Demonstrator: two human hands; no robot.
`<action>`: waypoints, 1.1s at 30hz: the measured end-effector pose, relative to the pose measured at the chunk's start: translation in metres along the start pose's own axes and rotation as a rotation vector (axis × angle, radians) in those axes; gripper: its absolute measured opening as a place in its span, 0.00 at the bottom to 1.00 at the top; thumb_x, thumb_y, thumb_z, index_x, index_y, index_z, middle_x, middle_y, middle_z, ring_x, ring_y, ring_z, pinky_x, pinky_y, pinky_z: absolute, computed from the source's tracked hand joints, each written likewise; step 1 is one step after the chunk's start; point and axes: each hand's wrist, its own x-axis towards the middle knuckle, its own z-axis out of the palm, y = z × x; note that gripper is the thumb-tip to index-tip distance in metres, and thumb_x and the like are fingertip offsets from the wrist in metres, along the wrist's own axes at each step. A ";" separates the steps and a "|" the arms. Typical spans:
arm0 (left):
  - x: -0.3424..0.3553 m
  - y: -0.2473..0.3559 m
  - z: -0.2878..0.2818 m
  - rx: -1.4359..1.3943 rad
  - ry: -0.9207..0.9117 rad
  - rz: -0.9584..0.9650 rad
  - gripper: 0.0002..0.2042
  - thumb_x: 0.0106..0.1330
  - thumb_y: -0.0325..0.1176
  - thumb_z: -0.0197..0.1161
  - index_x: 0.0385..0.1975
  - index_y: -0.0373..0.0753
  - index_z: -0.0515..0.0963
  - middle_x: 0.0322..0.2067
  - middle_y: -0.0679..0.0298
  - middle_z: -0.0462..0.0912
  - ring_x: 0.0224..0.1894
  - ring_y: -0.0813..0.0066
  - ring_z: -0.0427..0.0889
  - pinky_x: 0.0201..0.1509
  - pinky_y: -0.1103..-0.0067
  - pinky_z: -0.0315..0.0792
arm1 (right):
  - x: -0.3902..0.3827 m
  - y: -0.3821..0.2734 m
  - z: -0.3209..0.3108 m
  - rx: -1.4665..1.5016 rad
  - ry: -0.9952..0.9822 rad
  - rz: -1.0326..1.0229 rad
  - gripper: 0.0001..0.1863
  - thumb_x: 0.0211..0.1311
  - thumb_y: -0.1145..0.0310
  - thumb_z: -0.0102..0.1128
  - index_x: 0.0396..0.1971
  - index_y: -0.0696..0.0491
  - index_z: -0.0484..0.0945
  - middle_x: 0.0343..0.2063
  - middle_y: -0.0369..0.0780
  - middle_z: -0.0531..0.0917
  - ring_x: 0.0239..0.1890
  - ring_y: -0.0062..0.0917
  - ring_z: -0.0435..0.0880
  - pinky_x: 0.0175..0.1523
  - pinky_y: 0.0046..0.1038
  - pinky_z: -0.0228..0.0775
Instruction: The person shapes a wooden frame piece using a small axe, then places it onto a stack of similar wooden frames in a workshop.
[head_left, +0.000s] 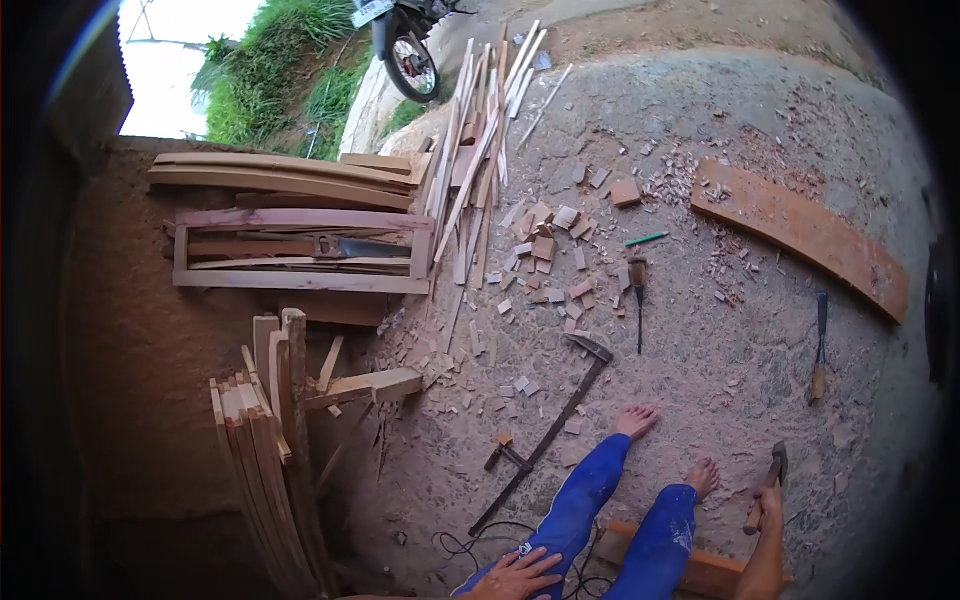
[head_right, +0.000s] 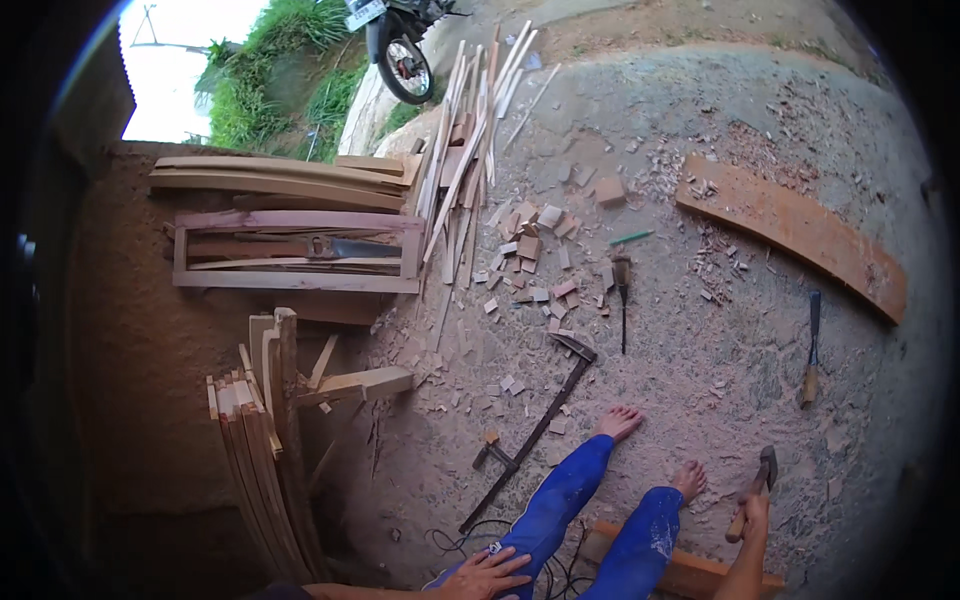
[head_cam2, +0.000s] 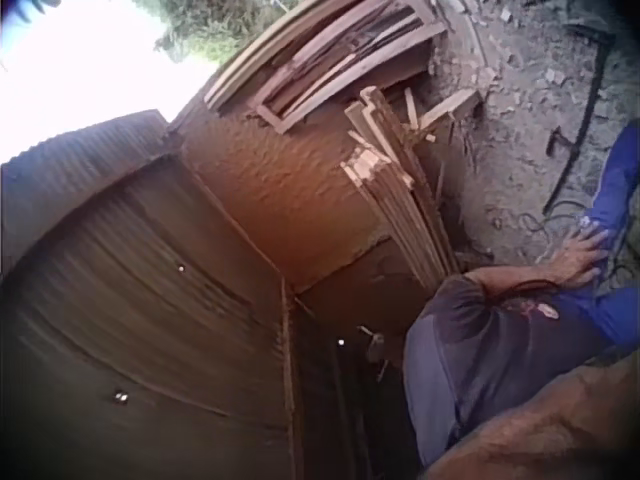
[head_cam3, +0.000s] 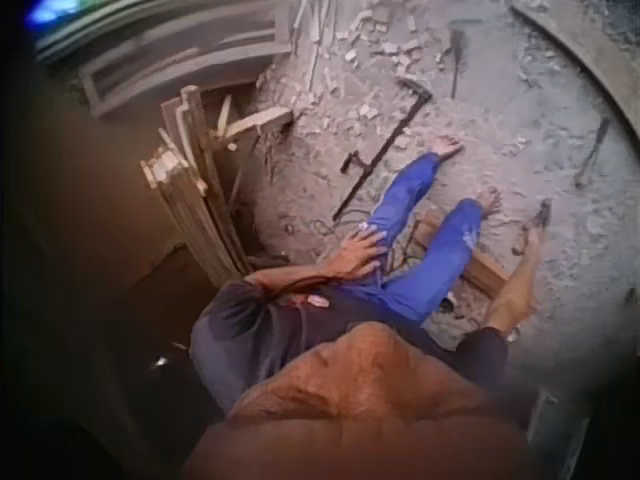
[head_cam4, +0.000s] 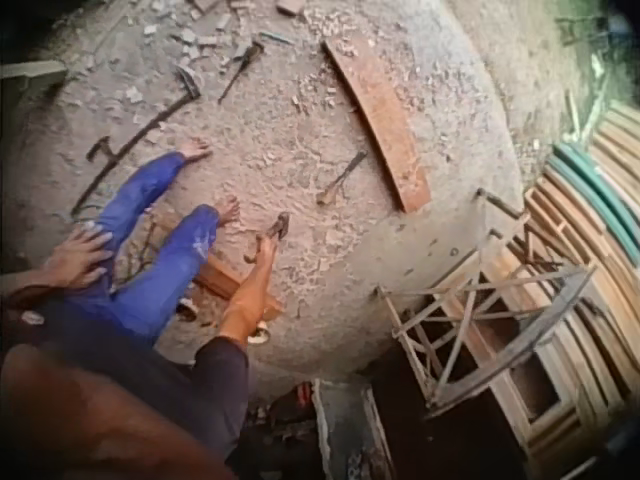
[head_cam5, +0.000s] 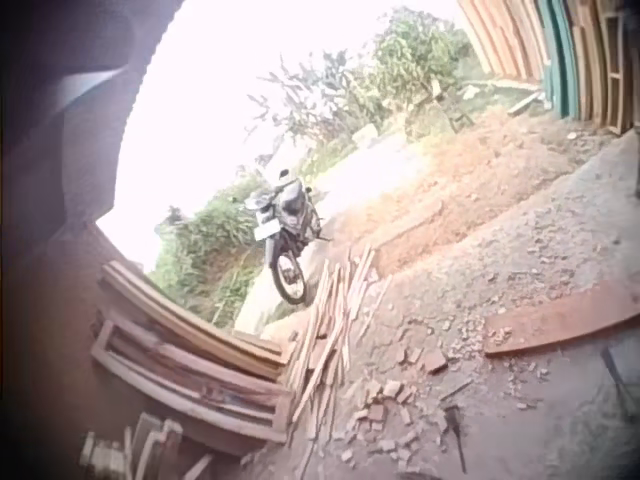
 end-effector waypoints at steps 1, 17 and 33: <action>-0.011 0.000 0.005 -0.024 0.040 0.000 0.20 0.63 0.44 0.65 0.53 0.45 0.80 0.67 0.54 0.69 0.71 0.45 0.62 0.73 0.52 0.55 | -0.038 -0.016 0.015 -0.290 0.073 0.090 0.17 0.50 0.78 0.54 0.42 0.56 0.68 0.12 0.39 0.70 0.11 0.31 0.73 0.14 0.35 0.69; -0.158 -0.197 0.008 -0.776 0.745 -0.359 0.22 0.73 0.47 0.54 0.57 0.36 0.78 0.49 0.50 0.84 0.51 0.64 0.84 0.55 0.73 0.75 | -0.519 -0.153 0.366 -0.869 -0.441 -0.771 0.21 0.59 0.52 0.68 0.32 0.53 0.71 0.23 0.40 0.75 0.23 0.30 0.74 0.31 0.38 0.67; -0.560 -0.424 -0.226 -0.387 2.263 -0.695 0.10 0.73 0.31 0.60 0.48 0.34 0.82 0.42 0.59 0.86 0.43 0.76 0.84 0.50 0.80 0.75 | -0.783 -0.037 0.827 -1.153 -1.198 -0.834 0.22 0.57 0.67 0.69 0.44 0.60 0.68 0.19 0.43 0.80 0.17 0.33 0.82 0.18 0.33 0.74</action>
